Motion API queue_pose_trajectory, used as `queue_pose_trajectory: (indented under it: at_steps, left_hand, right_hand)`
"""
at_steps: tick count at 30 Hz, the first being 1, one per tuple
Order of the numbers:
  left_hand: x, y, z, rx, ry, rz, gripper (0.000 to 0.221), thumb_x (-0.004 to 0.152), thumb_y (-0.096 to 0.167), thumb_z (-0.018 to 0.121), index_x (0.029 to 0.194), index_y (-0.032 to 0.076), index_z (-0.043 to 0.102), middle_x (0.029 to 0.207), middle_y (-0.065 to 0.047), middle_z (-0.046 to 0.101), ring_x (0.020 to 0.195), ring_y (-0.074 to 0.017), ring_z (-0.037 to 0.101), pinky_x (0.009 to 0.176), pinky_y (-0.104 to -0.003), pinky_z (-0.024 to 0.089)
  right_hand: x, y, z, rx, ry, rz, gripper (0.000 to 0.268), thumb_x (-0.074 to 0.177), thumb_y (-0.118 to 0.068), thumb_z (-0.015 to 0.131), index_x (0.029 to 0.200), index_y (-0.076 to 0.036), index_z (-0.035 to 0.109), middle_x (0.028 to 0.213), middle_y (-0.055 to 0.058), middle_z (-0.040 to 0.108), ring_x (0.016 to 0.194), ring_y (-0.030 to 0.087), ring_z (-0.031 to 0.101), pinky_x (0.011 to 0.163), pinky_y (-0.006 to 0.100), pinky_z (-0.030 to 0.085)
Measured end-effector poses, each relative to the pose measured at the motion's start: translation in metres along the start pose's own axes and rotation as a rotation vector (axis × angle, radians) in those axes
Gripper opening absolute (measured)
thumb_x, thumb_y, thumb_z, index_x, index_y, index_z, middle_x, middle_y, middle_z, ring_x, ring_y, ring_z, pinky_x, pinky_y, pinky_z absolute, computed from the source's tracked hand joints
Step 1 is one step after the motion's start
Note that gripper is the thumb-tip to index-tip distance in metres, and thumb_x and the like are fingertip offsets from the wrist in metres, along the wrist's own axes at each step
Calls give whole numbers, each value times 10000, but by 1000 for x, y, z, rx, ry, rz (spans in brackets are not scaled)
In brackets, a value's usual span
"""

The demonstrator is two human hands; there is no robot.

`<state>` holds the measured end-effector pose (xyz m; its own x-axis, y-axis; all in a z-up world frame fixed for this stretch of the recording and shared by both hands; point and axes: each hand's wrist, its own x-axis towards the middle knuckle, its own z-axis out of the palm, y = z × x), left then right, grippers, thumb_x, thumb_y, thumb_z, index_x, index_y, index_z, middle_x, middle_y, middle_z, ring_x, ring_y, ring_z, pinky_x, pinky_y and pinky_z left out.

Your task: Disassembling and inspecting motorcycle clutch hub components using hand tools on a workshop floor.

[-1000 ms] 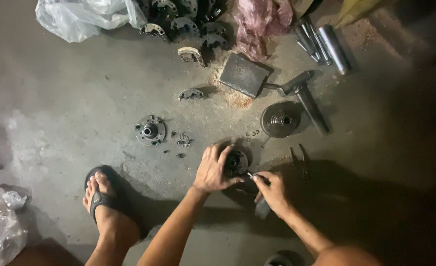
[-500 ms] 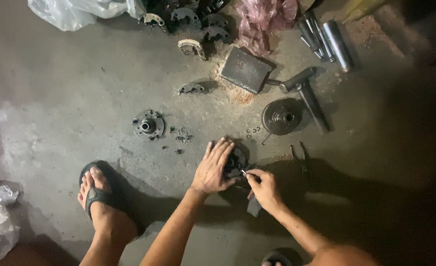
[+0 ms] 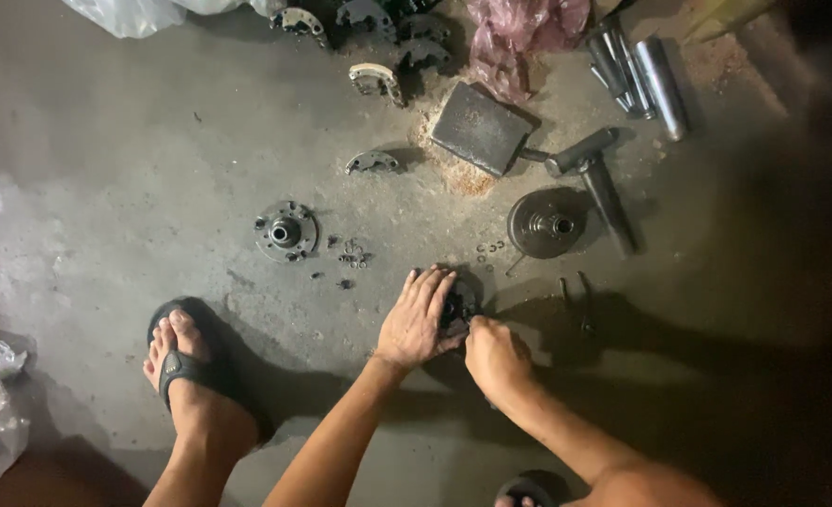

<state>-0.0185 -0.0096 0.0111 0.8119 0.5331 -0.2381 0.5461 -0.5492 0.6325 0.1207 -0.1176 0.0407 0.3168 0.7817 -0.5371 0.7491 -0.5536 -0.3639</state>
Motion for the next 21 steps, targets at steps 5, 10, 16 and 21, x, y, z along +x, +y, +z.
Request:
queue_pose_trajectory:
  at_steps: [5,10,16,21]
  left_hand:
    - [-2,0,1,20,13,2,1098,732,582,785,1549,8,327,1529,-209,433,1469,-360,361,1244,-536,220]
    - [-5,-4,6,43,53,6,1065,764,586,778,1549,9,347,1529,-194,443,1473,-344,373,1252,-520,229]
    - [-7,-8,10,38,75,11,1036,755,586,759,1529,11,382,1511,-179,467,1473,-326,388,1262,-512,228]
    - [-6,-8,9,31,90,3,989,796,586,740,1526,15,397,1507,-180,479,1472,-321,398,1274,-506,220]
  right_hand:
    - [-4,1,8,-88,-11,-49,96,849,-37,599,918,1,655,830,228,720,736,414,723,641,490,589]
    - [-3,-1,11,-43,-17,-29,110,900,-73,596,898,31,628,805,244,706,705,399,733,598,467,594]
    - [-6,4,13,-76,75,-112,72,883,-39,560,867,-15,626,806,224,707,698,402,715,596,483,576]
    - [-10,-1,12,-241,43,-132,79,882,-51,557,865,-24,630,784,218,697,675,398,709,587,491,569]
